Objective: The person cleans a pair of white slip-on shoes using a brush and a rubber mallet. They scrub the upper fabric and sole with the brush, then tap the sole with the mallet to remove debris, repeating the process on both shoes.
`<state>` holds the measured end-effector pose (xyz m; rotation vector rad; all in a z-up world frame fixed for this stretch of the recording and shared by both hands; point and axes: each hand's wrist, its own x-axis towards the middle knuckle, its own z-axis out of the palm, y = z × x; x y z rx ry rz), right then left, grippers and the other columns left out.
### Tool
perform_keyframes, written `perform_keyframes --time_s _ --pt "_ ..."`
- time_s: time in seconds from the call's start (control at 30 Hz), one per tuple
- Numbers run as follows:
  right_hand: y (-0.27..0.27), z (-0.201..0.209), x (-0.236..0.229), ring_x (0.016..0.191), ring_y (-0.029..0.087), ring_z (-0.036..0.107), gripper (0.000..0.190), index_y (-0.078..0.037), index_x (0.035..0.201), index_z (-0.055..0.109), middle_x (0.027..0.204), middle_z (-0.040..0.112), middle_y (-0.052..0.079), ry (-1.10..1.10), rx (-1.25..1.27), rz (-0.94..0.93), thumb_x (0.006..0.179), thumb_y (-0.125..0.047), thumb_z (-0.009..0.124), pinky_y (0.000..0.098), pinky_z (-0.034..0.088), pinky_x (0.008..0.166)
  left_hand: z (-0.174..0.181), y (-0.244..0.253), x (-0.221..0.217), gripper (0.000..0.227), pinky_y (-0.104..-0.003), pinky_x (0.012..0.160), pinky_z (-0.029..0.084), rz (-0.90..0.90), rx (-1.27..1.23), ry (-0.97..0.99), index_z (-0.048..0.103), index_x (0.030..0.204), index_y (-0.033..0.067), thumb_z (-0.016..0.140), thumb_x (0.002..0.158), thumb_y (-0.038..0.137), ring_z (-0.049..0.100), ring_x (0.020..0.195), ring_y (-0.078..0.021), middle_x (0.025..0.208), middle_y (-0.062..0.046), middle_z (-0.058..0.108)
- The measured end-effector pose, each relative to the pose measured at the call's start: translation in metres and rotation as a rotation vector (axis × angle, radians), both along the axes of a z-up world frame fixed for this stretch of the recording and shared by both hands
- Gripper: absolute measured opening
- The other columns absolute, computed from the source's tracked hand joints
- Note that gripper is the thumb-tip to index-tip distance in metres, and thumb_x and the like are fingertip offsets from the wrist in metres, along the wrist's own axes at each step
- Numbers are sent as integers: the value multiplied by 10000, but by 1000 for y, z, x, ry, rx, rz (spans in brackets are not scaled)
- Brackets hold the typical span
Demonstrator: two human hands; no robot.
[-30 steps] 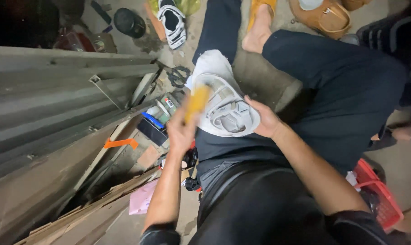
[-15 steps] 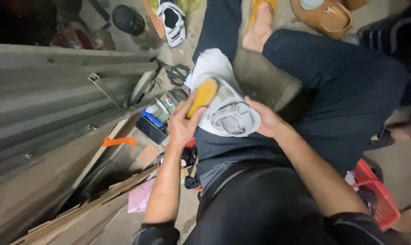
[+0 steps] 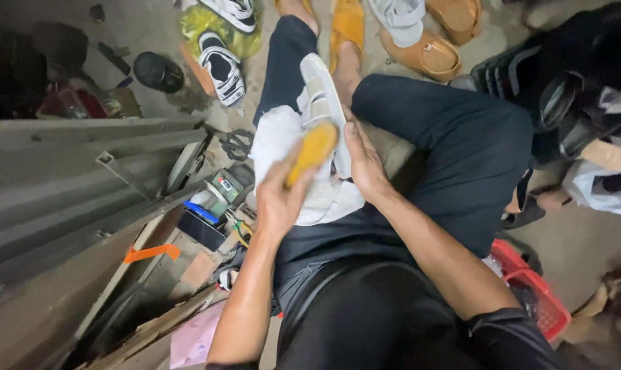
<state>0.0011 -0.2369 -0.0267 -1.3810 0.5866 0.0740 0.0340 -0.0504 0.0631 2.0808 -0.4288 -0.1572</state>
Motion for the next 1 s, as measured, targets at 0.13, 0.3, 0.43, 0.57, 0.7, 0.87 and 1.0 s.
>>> perform_keyframes --time_s 0.13,0.3,0.43,0.57,0.7,0.87,1.0 --pt "7 47 2 1354 376 517 580 -197 1585 381 1619 369 171 -28 61 -167 1088 -495 389 459 697 637 -8 -31 -12 323 -438 751 571 83 -148 17 750 1216 113 789 941 279 735 870 -342 923 -182 720" --pt "14 92 6 1573 386 117 631 -55 1626 243 1695 169 216 -39 98 -397 1117 -399 386 543 52 1287 -14 -38 -19 481 -469 792 589 10 -74 50 697 1335 194 823 887 319 744 978 -382 1016 -176 743" --pt "12 90 -4 1525 445 249 563 -33 1585 331 1598 350 325 53 -39 -291 1061 -229 391 539 177 1280 15 -48 -31 456 -467 810 585 54 -108 49 692 1338 143 801 919 286 748 960 -397 1027 -216 742" --pt "2 65 -15 1491 343 362 523 -198 1588 390 1579 451 196 -44 -147 -66 1095 -371 413 475 259 1258 17 -26 -13 475 -426 759 598 9 62 -41 687 1360 180 797 916 308 756 915 -353 948 -153 746" --pt "26 57 -28 1473 190 406 538 -313 1551 479 1570 492 -9 -31 -122 205 1035 -464 502 391 308 1229 2 9 40 499 -467 883 583 197 102 -108 643 1402 160 763 952 340 726 1044 -395 1090 -225 737" --pt "28 67 -29 1450 257 441 661 -338 1545 489 1540 527 52 50 -172 339 927 -527 629 438 317 1216 24 27 5 479 -452 841 588 93 193 -28 700 1318 119 816 895 312 735 1015 -406 1056 -237 752" --pt "29 73 -33 1431 337 463 823 -287 1580 436 1542 512 123 87 -352 517 846 -495 745 518 358 1178 35 30 8 481 -472 897 580 202 237 53 666 1344 65 734 960 347 702 1116 -392 1149 -251 744"
